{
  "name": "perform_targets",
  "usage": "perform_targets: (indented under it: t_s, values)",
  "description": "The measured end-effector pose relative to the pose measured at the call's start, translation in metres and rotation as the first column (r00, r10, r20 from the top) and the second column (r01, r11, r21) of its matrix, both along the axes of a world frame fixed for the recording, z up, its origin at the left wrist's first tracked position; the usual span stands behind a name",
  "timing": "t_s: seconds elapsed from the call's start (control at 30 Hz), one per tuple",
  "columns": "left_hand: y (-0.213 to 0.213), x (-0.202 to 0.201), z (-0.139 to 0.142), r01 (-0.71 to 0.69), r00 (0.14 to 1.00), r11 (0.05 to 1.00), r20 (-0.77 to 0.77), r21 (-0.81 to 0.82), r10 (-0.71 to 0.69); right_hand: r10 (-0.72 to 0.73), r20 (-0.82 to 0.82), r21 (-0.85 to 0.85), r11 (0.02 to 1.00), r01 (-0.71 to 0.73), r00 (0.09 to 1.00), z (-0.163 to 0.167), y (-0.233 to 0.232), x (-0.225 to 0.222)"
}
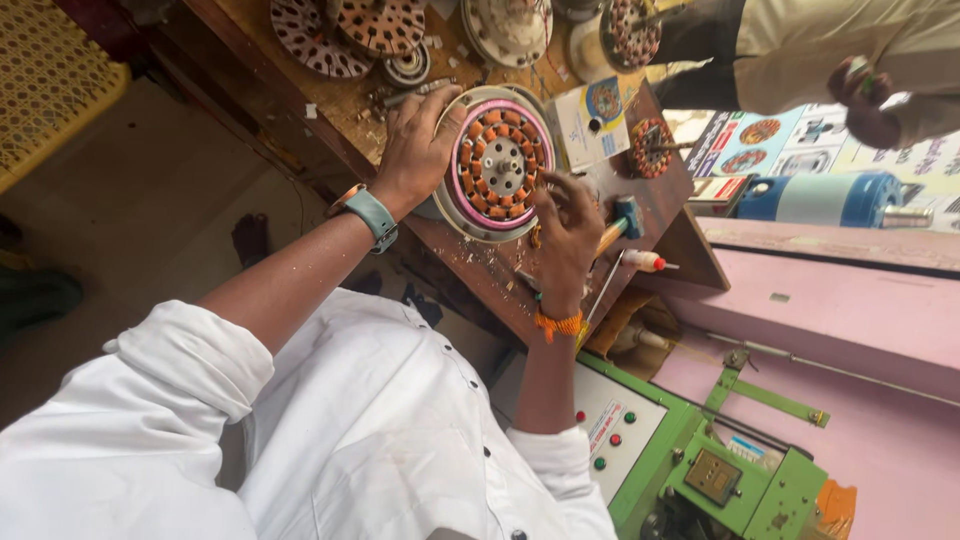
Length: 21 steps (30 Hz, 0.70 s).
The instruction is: The person assembles a motor stator by placing a pink ring into a metal housing, inserting a wound stator core, and tapping it into place with a hammer. They then place a metal cover over the assembly and secure it.
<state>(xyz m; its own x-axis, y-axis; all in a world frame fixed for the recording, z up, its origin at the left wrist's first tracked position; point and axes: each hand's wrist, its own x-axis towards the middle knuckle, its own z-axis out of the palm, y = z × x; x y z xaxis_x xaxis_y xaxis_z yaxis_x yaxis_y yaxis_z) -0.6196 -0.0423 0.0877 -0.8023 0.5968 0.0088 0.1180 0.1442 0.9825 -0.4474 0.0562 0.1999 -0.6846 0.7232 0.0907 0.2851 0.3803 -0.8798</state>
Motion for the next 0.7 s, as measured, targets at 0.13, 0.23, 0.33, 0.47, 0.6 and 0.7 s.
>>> perform_targets:
  t_s: [0.13, 0.23, 0.33, 0.47, 0.6, 0.7]
  values:
    - [-0.005, 0.005, -0.002, 0.103, 0.993, 0.986, -0.051, -0.134, -0.111, 0.042, 0.110, 0.141, 0.988, -0.058, 0.993, -0.001, 0.001, -0.025]
    - [-0.011, 0.001, -0.001, 0.156, 0.985, 0.981, -0.060, -0.119, -0.164, 0.038, 0.203, 0.213, 0.974, -0.082, 0.978, 0.003, 0.002, -0.034]
    - [-0.014, -0.005, 0.000, 0.172, 0.981, 0.981, -0.071, -0.094, -0.179, 0.091, 0.233, 0.235, 0.961, -0.147, 0.968, 0.008, 0.003, -0.036]
    - [-0.010, -0.005, 0.007, 0.141, 0.985, 0.981, -0.078, -0.134, -0.152, 0.113, 0.278, 0.241, 0.953, -0.183, 0.954, 0.009, 0.006, -0.034]
    - [-0.011, 0.003, 0.018, 0.137, 0.988, 0.974, -0.041, -0.178, -0.146, 0.122, 0.256, 0.277, 0.941, -0.194, 0.959, 0.002, 0.007, -0.036]
    - [-0.014, 0.010, 0.031, 0.061, 0.981, 0.981, -0.171, -0.182, -0.092, 0.075, 0.295, 0.377, 0.907, -0.188, 0.953, -0.001, 0.003, -0.038]
